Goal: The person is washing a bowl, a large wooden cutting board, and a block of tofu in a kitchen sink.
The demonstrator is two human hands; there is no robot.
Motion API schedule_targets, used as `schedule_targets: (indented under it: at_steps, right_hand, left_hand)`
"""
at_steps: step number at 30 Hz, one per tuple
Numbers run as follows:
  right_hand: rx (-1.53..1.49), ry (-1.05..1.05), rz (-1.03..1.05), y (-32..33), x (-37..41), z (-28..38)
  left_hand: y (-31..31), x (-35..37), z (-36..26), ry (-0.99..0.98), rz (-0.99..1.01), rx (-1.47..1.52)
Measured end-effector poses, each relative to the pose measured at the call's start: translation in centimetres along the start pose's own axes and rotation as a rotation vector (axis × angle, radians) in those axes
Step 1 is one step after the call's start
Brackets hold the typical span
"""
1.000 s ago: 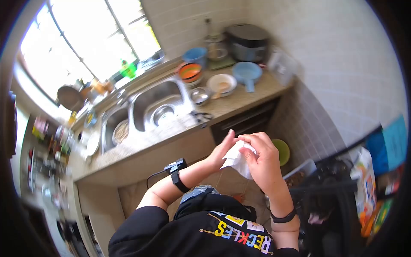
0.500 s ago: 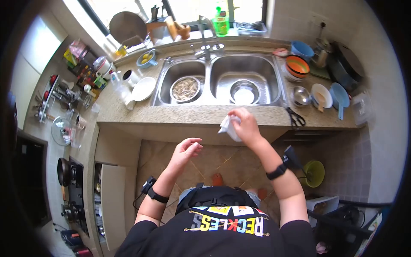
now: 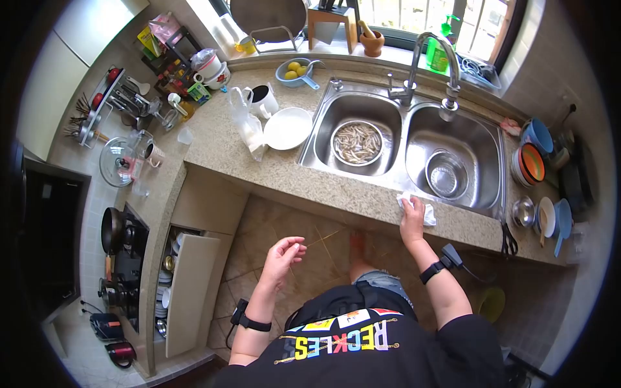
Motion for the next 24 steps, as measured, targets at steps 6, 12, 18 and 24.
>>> schedule_targets:
  at_steps: [6, 12, 18, 24]
  right_hand:
    - [0.055, -0.007, 0.183, -1.7, -2.2, 2.4]
    - [0.289, -0.123, 0.416, -0.7, -7.4, 6.8]
    - [0.120, -0.064, 0.471, -2.1, -15.5, 14.5]
    - [0.023, 0.030, 0.508, -6.9, -21.0, 23.2]
  left_hand:
    - [3.7, -8.7, -5.5, -0.111, -0.095, -0.048]
    - [9.8, -17.2, -11.7, -0.271, -0.298, -0.084]
    - [16.4, -23.2, -16.0, -0.385, -0.450, -0.074]
    - [19.7, -27.6, -23.6, -0.707, -0.692, -0.533]
Point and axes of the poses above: each hand's wrist, its own x-axis away from the middle knuckle, its own y-axis out of the back of the hand, z = x × y, the point moved 8 cm from there along -x, towards the middle knuckle, and after that the axes turned 5 degrees about -x, right-handed, at the moved point
